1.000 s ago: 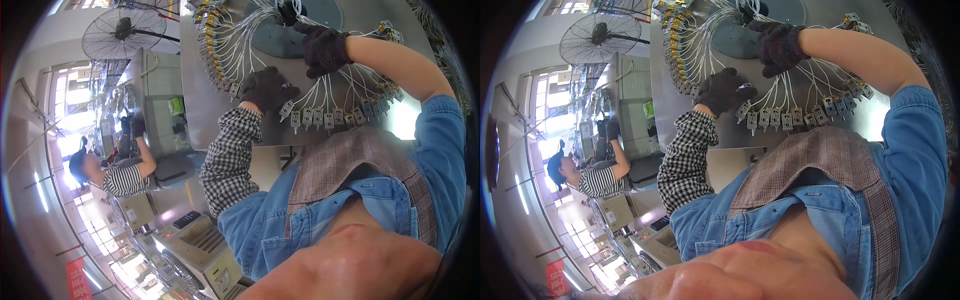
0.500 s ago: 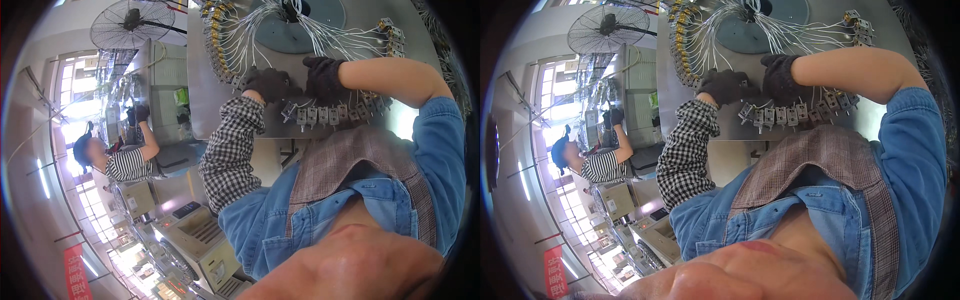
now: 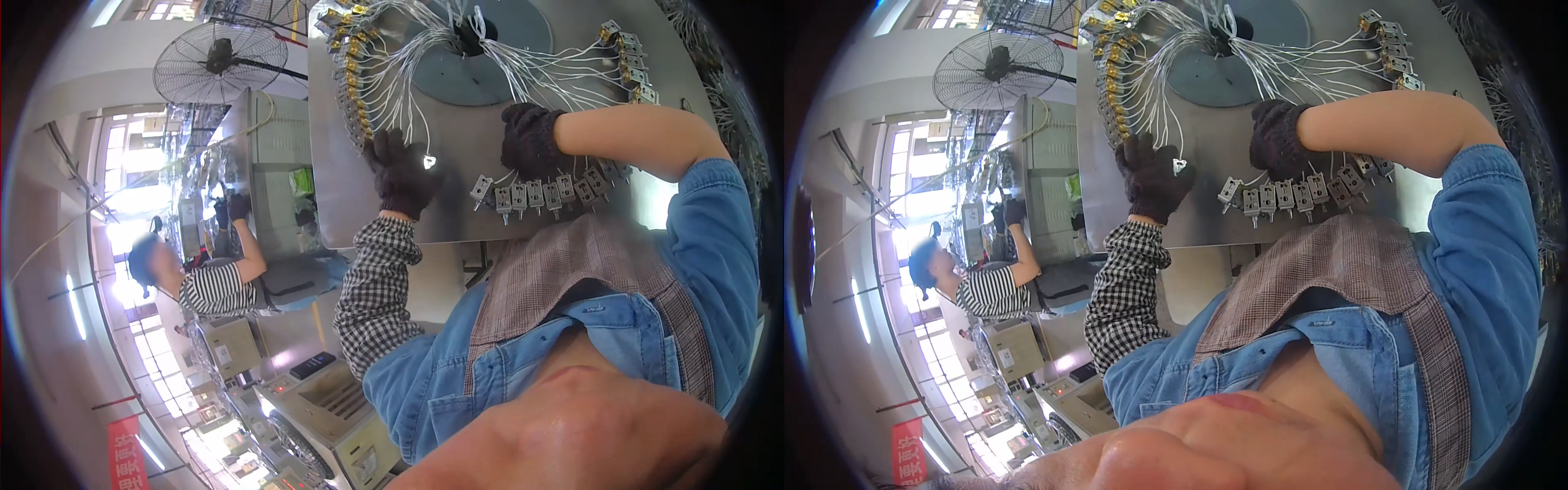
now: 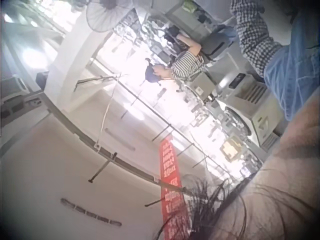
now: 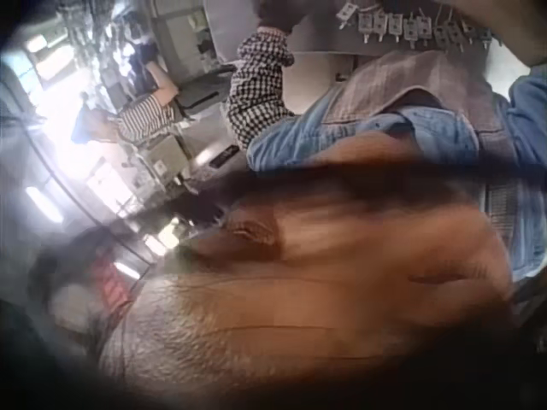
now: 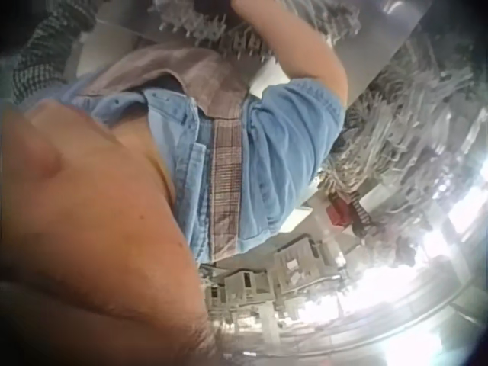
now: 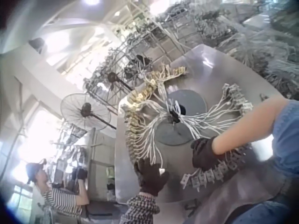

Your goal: Assembling bundles of electrical wires with connectors on a circular assembly jig.

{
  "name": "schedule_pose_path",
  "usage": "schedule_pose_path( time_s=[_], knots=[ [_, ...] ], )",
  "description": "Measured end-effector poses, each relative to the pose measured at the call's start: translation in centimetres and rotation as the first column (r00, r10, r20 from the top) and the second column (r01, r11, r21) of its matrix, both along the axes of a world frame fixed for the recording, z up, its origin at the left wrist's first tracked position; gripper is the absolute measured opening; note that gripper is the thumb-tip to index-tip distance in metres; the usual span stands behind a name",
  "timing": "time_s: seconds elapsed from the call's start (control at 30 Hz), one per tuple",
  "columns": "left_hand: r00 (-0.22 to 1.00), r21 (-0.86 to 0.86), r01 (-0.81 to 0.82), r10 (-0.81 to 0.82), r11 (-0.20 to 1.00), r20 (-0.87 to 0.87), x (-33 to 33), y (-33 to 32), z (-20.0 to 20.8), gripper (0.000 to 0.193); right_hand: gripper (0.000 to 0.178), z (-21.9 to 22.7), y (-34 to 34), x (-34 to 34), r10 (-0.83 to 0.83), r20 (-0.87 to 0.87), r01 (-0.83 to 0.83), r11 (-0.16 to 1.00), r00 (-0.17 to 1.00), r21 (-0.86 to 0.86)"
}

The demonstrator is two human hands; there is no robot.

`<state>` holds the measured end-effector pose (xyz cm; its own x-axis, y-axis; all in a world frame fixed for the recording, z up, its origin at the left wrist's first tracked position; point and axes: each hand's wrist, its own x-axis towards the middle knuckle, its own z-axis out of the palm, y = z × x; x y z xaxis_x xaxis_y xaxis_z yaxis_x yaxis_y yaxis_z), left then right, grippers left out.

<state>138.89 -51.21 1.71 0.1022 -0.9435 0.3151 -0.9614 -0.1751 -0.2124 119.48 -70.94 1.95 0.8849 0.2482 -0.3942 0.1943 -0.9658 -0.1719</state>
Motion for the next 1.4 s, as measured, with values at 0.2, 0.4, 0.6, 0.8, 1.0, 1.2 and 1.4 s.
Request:
schedule_pose_path(
  time_s=[0.2,0.4,0.6,0.8,1.0,1.2,1.4],
  knots=[
    [0.996,0.124,-0.012,0.023,0.992,-0.091,2.3,0.4,0.4,0.039,0.031,0.6,0.7,-0.4,-0.034,0.019,0.035,0.999,0.999,-0.021],
    [0.976,0.338,0.214,-0.184,0.917,-0.119,3.8,0.2,1.8,0.039,0.042,-2.9,-3.3,0.7,-0.433,0.770,-0.135,0.827,0.467,0.547],
    [0.980,0.122,0.138,-0.118,0.983,-0.160,2.1,2.3,2.3,0.080,0.067,-0.8,-8.3,-2.2,-0.649,0.687,0.468,0.743,0.328,0.478],
    [0.997,0.410,0.075,-0.076,0.909,-0.013,-3.2,-0.7,3.9,0.069,0.073,-0.1,-7.7,-1.5,-0.766,0.564,0.514,0.633,0.309,0.578],
    [0.981,0.435,0.171,-0.196,0.884,0.012,-5.1,-2.8,2.1,0.053,0.068,-2.9,-7.9,0.5,-0.608,0.709,0.468,0.773,0.358,0.428],
    [1.000,0.551,-0.002,-0.003,0.834,0.009,-5.3,-2.1,2.0,0.038,0.069,-3.8,-8.8,0.4,-0.651,0.621,0.506,0.748,0.437,0.429],
    [0.993,0.460,-0.042,-0.013,0.887,0.116,-2.2,-0.7,0.6,0.020,0.070,-4.9,-9.5,0.2,-0.624,0.655,0.436,0.776,0.426,0.457]
  ],
)
